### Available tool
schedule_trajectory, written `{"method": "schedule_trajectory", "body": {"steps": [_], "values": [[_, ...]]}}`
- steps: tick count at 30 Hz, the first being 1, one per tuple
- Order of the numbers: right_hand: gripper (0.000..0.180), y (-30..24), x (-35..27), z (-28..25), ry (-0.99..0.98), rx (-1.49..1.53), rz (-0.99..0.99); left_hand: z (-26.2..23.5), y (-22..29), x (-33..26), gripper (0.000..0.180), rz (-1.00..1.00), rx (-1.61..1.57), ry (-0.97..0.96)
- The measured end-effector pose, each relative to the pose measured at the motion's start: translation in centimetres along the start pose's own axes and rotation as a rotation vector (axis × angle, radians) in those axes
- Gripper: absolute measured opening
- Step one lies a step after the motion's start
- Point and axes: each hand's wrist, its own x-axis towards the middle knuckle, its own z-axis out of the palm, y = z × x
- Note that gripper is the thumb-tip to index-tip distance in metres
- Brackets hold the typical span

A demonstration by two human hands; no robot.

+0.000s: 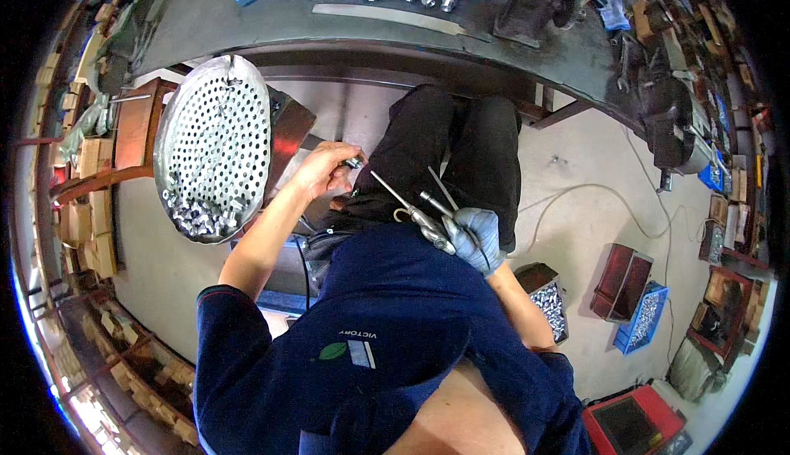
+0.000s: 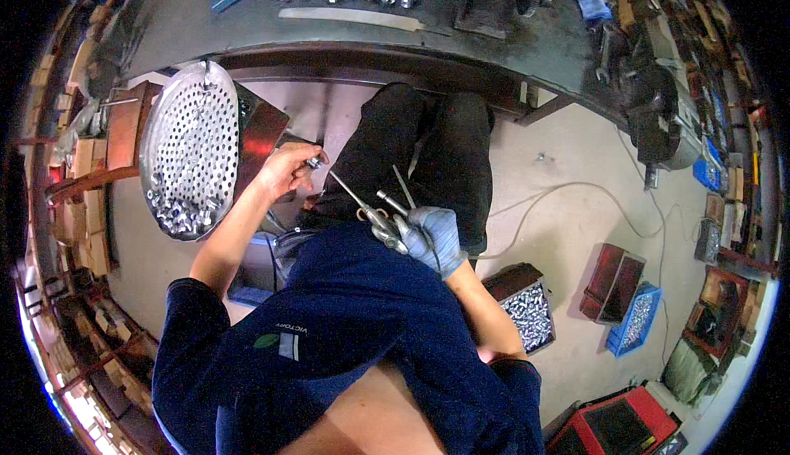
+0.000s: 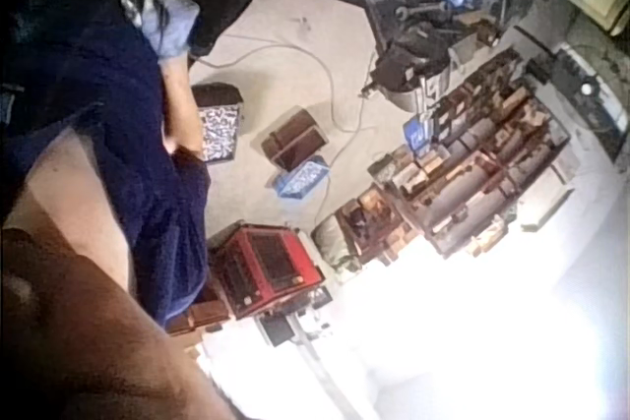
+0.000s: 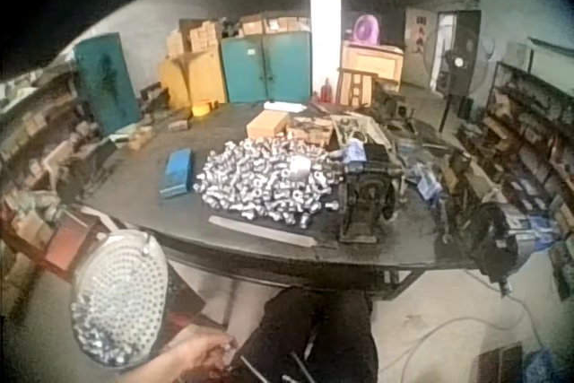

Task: The person uses an air blow gun to clean dust or debris from small metal components. They pick up parts one at a time, rotate them while applying the air stream, and place them back into a container.

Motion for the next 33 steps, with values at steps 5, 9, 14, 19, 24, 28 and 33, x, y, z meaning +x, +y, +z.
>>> {"method": "schedule_trajectory", "body": {"steps": [5, 9, 14, 19, 24, 28, 33], "values": [[0.026, -1.0, 0.5, 0.1, 0.064, -0.025, -0.080, 0.9, 0.3, 0.4, 0.030, -0.053, -0.115, -0.050], [0.025, -0.3, 0.5, 0.1, 0.031, -0.047, 0.001, 0.3, -0.1, 0.5, 0.032, -0.036, -0.045, -0.095], [0.027, -0.1, 0.5, 0.3, 0.036, -0.029, 0.007, 0.1, -0.1, 0.0, 0.033, -0.055, -0.059, -0.127], [0.028, 0.3, 0.3, 0.4, 0.050, -0.038, 0.055, 0.0, -0.6, 0.6, 0.031, -0.084, 0.056, -0.094], [0.028, 0.0, 0.6, 0.0, 0.026, -0.018, 0.000, -0.1, 0.7, 0.5, 0.037, 0.007, -0.077, -0.095], [0.026, 0.7, 0.0, 0.4, 0.055, 0.000, -0.015, 0.9, 1.2, 0.4, 0.037, -0.017, 0.054, -0.143], [0.025, 0.5, -0.1, 0.3, 0.030, -0.050, 0.027, -1.4, -0.1, 1.3, 0.035, 0.000, 0.014, -0.024]]}}
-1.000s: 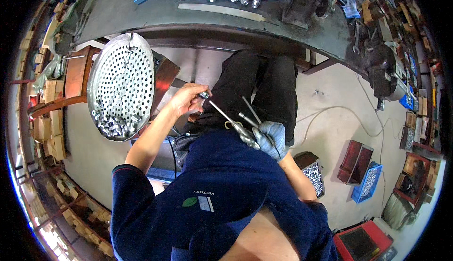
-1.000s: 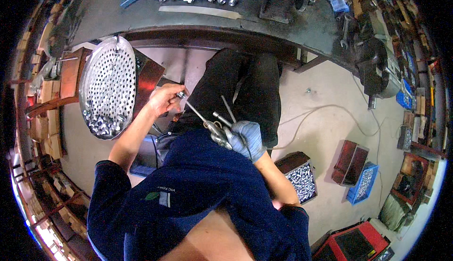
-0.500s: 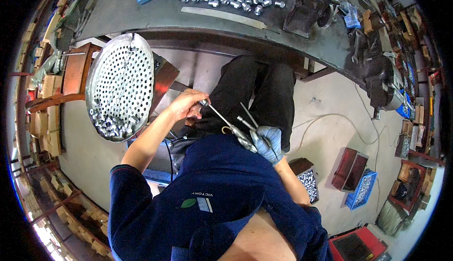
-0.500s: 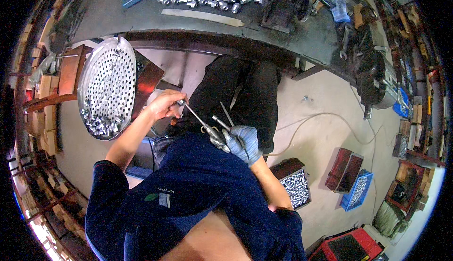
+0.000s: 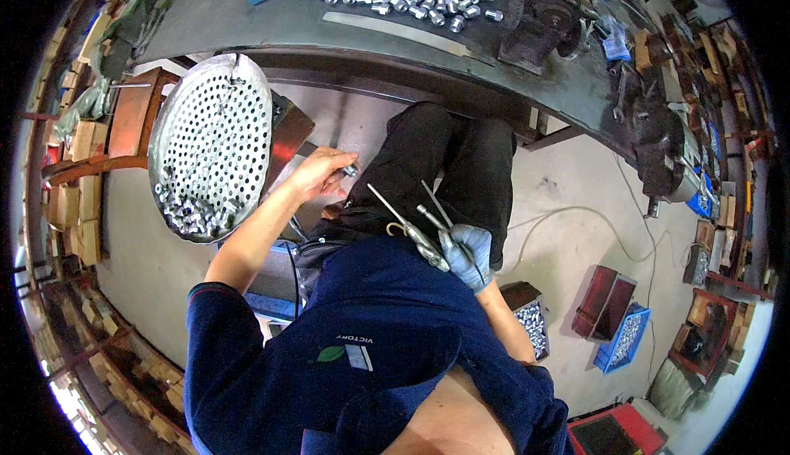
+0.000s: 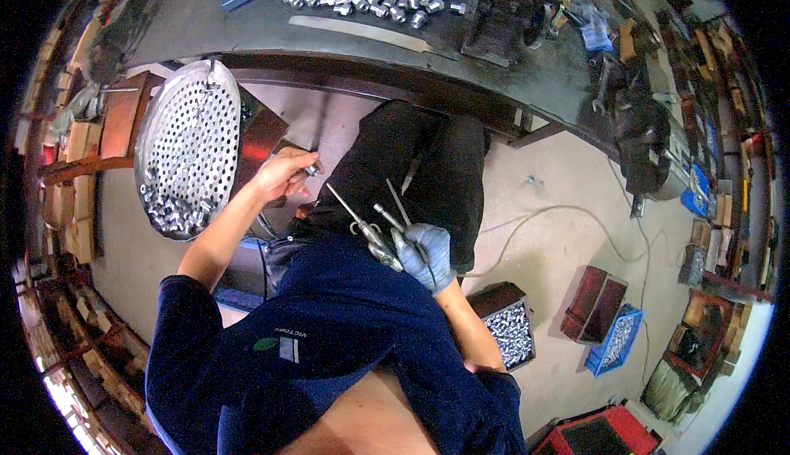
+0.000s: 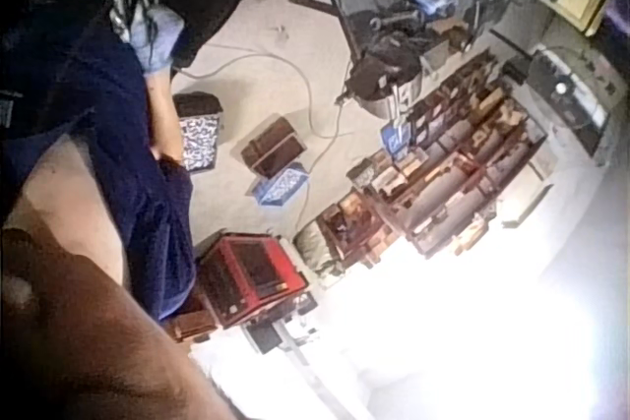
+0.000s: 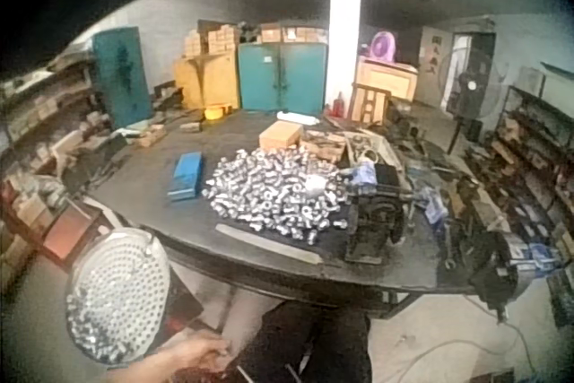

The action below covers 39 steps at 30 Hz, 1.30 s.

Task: The person uses an air blow gun to clean dust or debris from small metal components. They pick up parts one at a time, rotate them while applying the air stream, and place them back into a container.

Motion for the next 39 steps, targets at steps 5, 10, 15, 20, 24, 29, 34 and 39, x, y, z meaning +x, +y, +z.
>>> {"method": "schedule_trajectory", "body": {"steps": [5, 10, 15, 20, 24, 29, 34, 39], "values": [[0.027, -0.2, 0.2, 0.1, -0.007, 0.046, 0.051, 0.1, -0.1, -1.1, 0.035, -0.029, -0.033, 0.012], [0.028, -0.2, 0.6, 0.3, -0.020, 0.049, 0.004, -0.4, -0.4, -1.3, 0.033, -0.015, -0.014, 0.029], [0.032, -0.8, 2.2, 1.7, -0.051, 0.194, 0.077, -0.4, 0.4, -2.5, 0.032, 0.080, 0.129, 0.066], [0.030, -4.0, 7.2, 2.4, 0.014, 0.000, -0.264, 2.3, 4.8, -4.8, 0.026, 0.389, -0.013, 0.012], [0.030, -6.9, 9.2, 1.9, 0.029, -0.023, -0.381, 5.0, 5.7, -6.3, 0.027, 0.496, -0.049, -0.128], [0.029, -7.5, 8.3, 2.1, 0.064, -0.053, -0.326, 5.1, 5.3, -6.6, 0.028, 0.554, 0.066, -0.113], [0.030, -8.1, 8.0, 2.4, 0.039, -0.119, -0.321, 5.5, 4.8, -7.0, 0.030, 0.479, -0.024, -0.140], [0.023, -7.5, 8.6, 1.4, -0.128, -0.304, -0.521, 5.4, 5.2, -6.8, 0.030, 0.387, 0.066, -0.184]]}}
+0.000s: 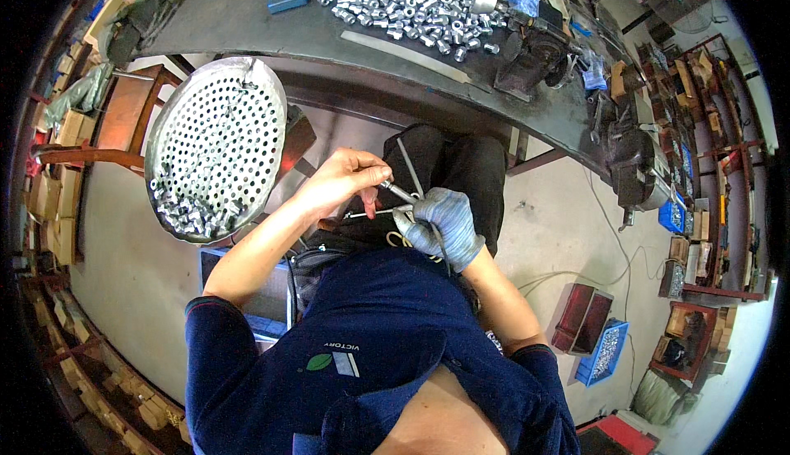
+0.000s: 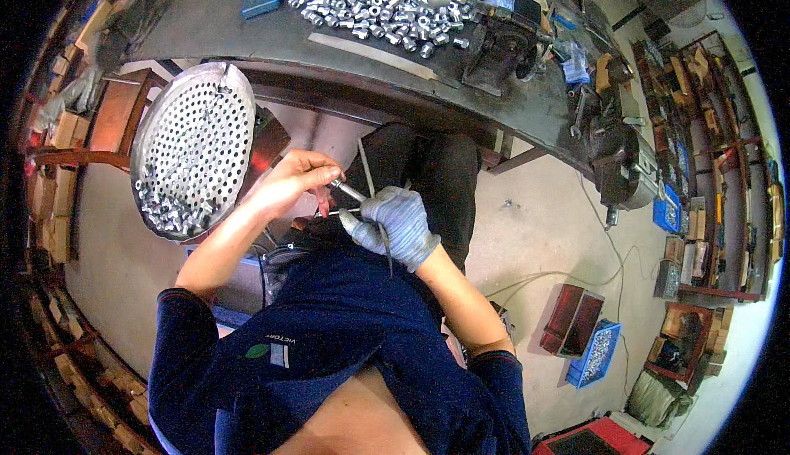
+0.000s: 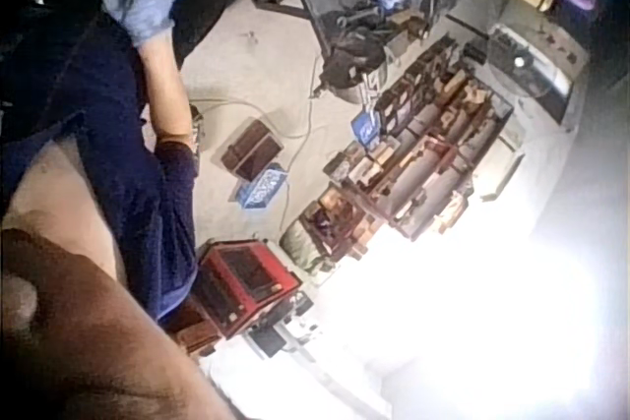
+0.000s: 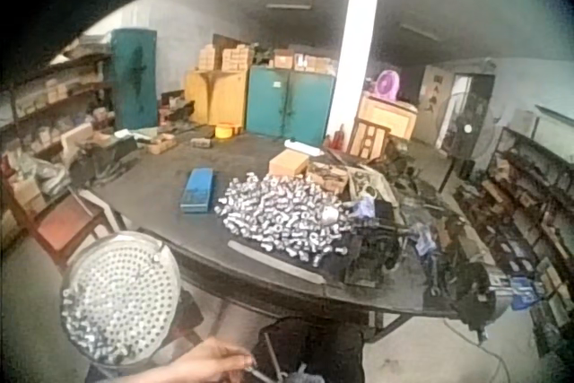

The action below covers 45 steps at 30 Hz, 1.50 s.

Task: The person uses an air blow gun to clean dust or debris from small metal components. They pick up parts one at a time, rotate them while applying the air stream, and place them back into a container.

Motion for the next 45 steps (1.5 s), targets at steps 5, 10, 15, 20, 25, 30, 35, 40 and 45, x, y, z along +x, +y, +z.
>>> {"method": "schedule_trajectory", "body": {"steps": [5, 10, 15, 20, 25, 30, 35, 40, 45], "values": [[0.022, 0.6, 0.4, 0.0, -0.001, 0.141, 0.163, 0.6, 0.2, 0.7, 0.029, 0.042, 0.020, 0.018], [0.015, 0.6, -0.6, 0.4, 0.007, 0.760, 0.727, 0.9, 0.5, 1.7, 0.022, 0.044, 0.104, 0.030], [0.024, 2.7, -1.8, 0.6, 0.006, 0.704, 0.606, 0.8, 0.7, 2.7, 0.023, 0.056, 0.151, -0.023], [0.029, 2.9, -2.4, -2.5, 0.044, 0.946, 0.797, -0.6, 2.7, 3.5, 0.022, 0.206, 0.117, 0.221], [0.038, 3.2, -2.3, -2.3, 0.220, 0.927, 0.806, -2.4, 2.5, 5.1, 0.023, 0.281, -0.147, 0.246], [0.021, 3.4, -1.8, 0.2, 0.259, 0.849, 0.784, 4.0, 0.2, 8.5, 0.026, 0.268, -0.599, 0.082], [0.042, 3.2, -2.0, -0.4, 0.275, 1.057, 0.915, 5.8, -0.1, 9.3, 0.024, 0.149, -0.814, 0.046], [0.052, 3.2, -2.7, -2.8, 0.211, 1.121, 1.031, 5.4, 1.1, 8.6, 0.023, 0.141, -0.942, 0.094], [0.032, 3.2, -2.6, -4.5, 0.248, 0.657, 0.797, 3.5, 1.7, 7.3, 0.021, 0.207, -0.312, 0.149]]}}
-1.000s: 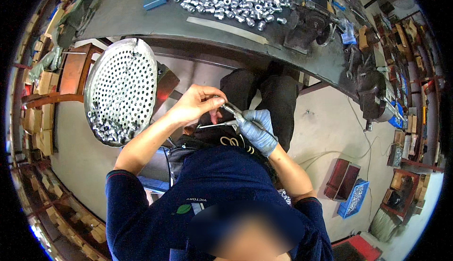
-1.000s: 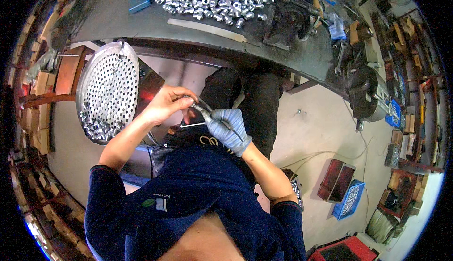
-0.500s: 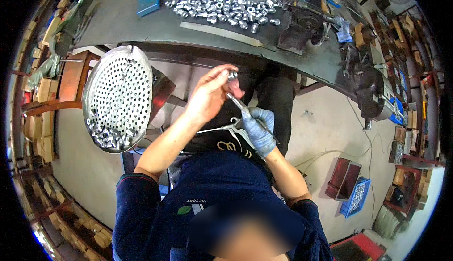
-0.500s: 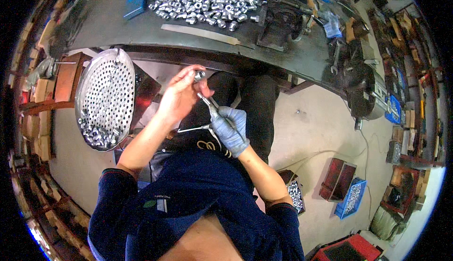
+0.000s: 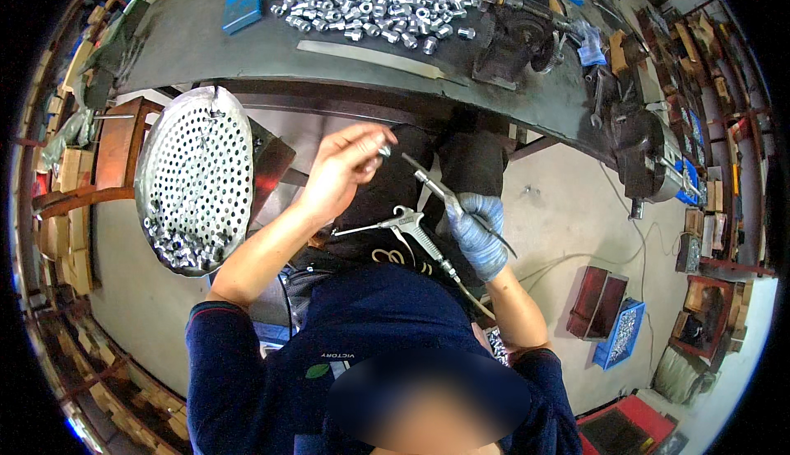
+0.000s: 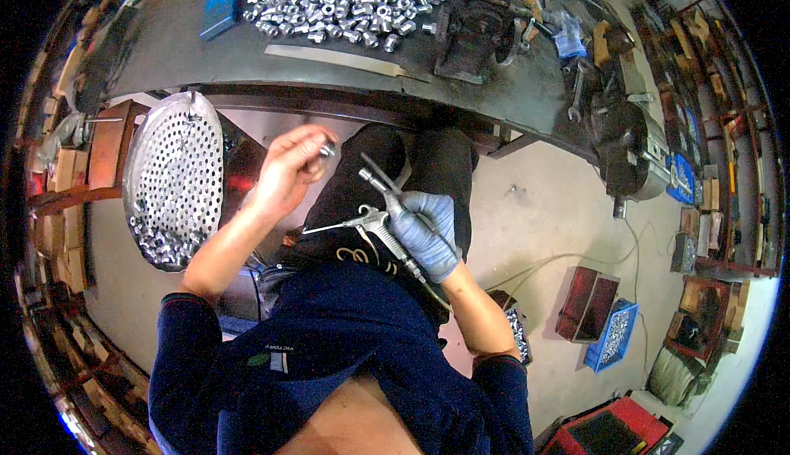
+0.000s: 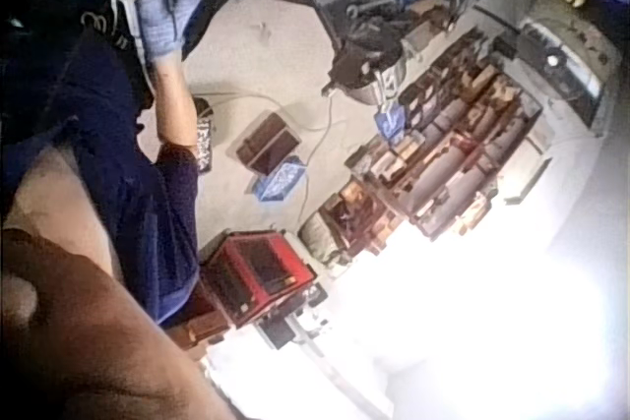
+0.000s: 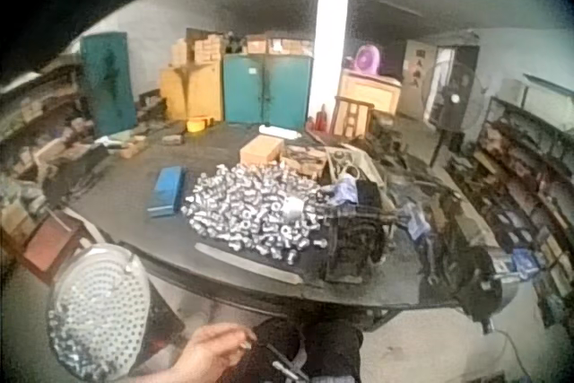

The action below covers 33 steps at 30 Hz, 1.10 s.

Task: The person uses an air blow gun to clean dust or debris from small metal components. They pick up parts one at a time, rotate them while applying the air stream, and place them back into a container.

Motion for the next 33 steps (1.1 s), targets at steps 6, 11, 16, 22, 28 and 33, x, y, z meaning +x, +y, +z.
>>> {"method": "schedule_trajectory", "body": {"steps": [6, 11, 16, 22, 28, 33], "values": [[0.024, -0.2, 0.7, 1.1, -0.041, -0.140, -0.232, 0.4, -1.2, -0.8, 0.022, -0.159, 0.197, -0.106], [0.029, -0.2, 1.3, 0.7, -0.078, -0.677, -0.578, 0.2, -0.9, -0.1, 0.024, -0.241, 0.389, -0.155], [0.027, 0.9, 1.5, 0.9, -0.049, -0.515, -0.603, 0.1, -0.9, 0.3, 0.025, -0.275, 0.456, -0.220], [0.043, 1.6, 0.8, 1.4, -0.062, 0.209, 0.241, 0.5, 0.1, 0.9, 0.019, -0.258, 0.594, -0.313], [0.051, 1.7, 1.2, 0.7, -0.134, 0.652, 0.438, -0.4, 0.0, 1.4, 0.018, -0.196, 0.525, -0.460], [0.040, 1.7, 1.2, 1.2, -0.029, 0.133, 0.012, -0.3, -1.7, 0.9, 0.023, -0.226, 0.216, -0.235]]}}
